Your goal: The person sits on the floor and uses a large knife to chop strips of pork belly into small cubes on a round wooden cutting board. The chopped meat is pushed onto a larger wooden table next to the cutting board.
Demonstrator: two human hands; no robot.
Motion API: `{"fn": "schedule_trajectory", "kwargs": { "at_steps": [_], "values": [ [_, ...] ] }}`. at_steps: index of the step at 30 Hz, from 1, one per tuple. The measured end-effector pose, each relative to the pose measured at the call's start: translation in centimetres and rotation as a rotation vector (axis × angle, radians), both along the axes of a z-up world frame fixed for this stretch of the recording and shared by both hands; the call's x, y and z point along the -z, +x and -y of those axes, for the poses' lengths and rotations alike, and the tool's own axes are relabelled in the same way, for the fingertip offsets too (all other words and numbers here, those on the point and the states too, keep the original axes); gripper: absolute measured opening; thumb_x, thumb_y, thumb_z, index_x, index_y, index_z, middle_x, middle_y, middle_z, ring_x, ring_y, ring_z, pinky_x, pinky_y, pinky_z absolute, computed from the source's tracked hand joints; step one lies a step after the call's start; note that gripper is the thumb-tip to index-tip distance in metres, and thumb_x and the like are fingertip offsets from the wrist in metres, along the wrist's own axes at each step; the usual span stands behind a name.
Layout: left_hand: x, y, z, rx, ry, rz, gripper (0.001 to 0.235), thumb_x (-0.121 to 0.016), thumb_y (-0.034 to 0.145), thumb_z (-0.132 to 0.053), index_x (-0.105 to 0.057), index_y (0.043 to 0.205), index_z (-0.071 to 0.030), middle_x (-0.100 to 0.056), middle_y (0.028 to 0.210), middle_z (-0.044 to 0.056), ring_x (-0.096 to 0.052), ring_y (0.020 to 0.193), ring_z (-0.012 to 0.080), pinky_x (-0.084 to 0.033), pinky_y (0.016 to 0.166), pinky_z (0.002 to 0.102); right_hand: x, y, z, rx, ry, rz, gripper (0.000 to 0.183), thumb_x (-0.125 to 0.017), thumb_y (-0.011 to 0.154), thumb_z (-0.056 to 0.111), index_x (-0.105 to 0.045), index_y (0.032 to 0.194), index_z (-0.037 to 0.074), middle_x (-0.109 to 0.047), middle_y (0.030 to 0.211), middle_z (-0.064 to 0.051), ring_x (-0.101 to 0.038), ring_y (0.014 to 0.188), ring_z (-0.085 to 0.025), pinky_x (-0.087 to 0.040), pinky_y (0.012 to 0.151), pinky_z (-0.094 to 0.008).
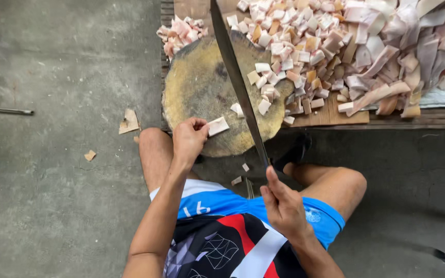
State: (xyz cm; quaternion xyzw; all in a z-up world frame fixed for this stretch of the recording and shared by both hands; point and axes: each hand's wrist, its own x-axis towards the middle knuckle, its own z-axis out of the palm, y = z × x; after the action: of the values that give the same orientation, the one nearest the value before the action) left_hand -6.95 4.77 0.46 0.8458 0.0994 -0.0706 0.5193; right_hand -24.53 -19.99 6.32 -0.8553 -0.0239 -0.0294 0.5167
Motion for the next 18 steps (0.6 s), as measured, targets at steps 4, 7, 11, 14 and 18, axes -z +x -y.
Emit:
{"fn": "schedule_trajectory", "kwargs": {
  "at_steps": [4, 7, 11, 14, 18],
  "values": [
    [-0.9, 1.1, 0.1, -0.031, -0.076, -0.07, 0.016, -0.073, 0.087, -0.012, -0.076, 0.096, 0.001, -0.075, 0.072, 0.008, -0.068, 0.06, 0.012, -0.054, 0.056, 0.028, 2.9, 1.0, -2.6, -0.06, -0.066, 0.123, 0.058, -0.067, 0.098, 0.009, -0.047, 0.152, 0.019, -0.068, 0.08, -0.013, -0.065, 0.062, -0.025, -0.054, 0.061, -0.032],
    [-1.3, 1.3, 0.2, -0.043, -0.053, -0.072, 0.017, -0.072, 0.087, -0.011, -0.076, 0.098, 0.001, -0.075, 0.072, 0.007, -0.069, 0.059, 0.0114, -0.055, 0.057, 0.027, 4.9, 2.3, -4.0, -0.063, -0.176, 0.111, 0.06, -0.065, 0.097, 0.011, -0.049, 0.154, 0.019, -0.072, 0.093, -0.017, -0.07, 0.074, -0.033, -0.055, 0.065, -0.037],
    [-0.8, 1.3, 0.0, -0.012, -0.023, 0.056, 0.018, -0.074, 0.086, -0.01, -0.075, 0.099, 0.002, -0.074, 0.075, 0.008, -0.069, 0.061, 0.0112, -0.055, 0.058, 0.027, 4.5, 3.4, -2.4, -0.026, -0.171, -0.192, 0.06, -0.065, 0.098, 0.015, -0.048, 0.155, 0.019, -0.068, 0.08, -0.019, -0.067, 0.065, -0.035, -0.052, 0.061, -0.041],
    [-1.0, 1.4, 0.1, -0.027, -0.047, -0.094, 0.015, -0.072, 0.089, -0.012, -0.076, 0.095, 0.002, -0.074, 0.071, 0.009, -0.068, 0.06, 0.0133, -0.054, 0.057, 0.028, 1.8, 3.4, -1.8, -0.02, -0.125, -0.045, 0.063, -0.065, 0.098, 0.01, -0.044, 0.157, 0.017, -0.062, 0.073, -0.016, -0.061, 0.059, -0.031, -0.052, 0.06, -0.036],
    [-0.9, 0.5, -1.2, -0.153, -0.291, -0.123, 0.017, -0.068, 0.093, -0.01, -0.072, 0.105, 0.002, -0.074, 0.081, 0.007, -0.07, 0.066, 0.0108, -0.058, 0.06, 0.025, -0.6, 2.2, -0.9, -0.097, -0.023, 0.151, 0.066, -0.065, 0.1, 0.004, -0.036, 0.159, 0.016, -0.057, 0.071, -0.009, -0.053, 0.055, -0.022, -0.048, 0.056, -0.029]
  ]
}}
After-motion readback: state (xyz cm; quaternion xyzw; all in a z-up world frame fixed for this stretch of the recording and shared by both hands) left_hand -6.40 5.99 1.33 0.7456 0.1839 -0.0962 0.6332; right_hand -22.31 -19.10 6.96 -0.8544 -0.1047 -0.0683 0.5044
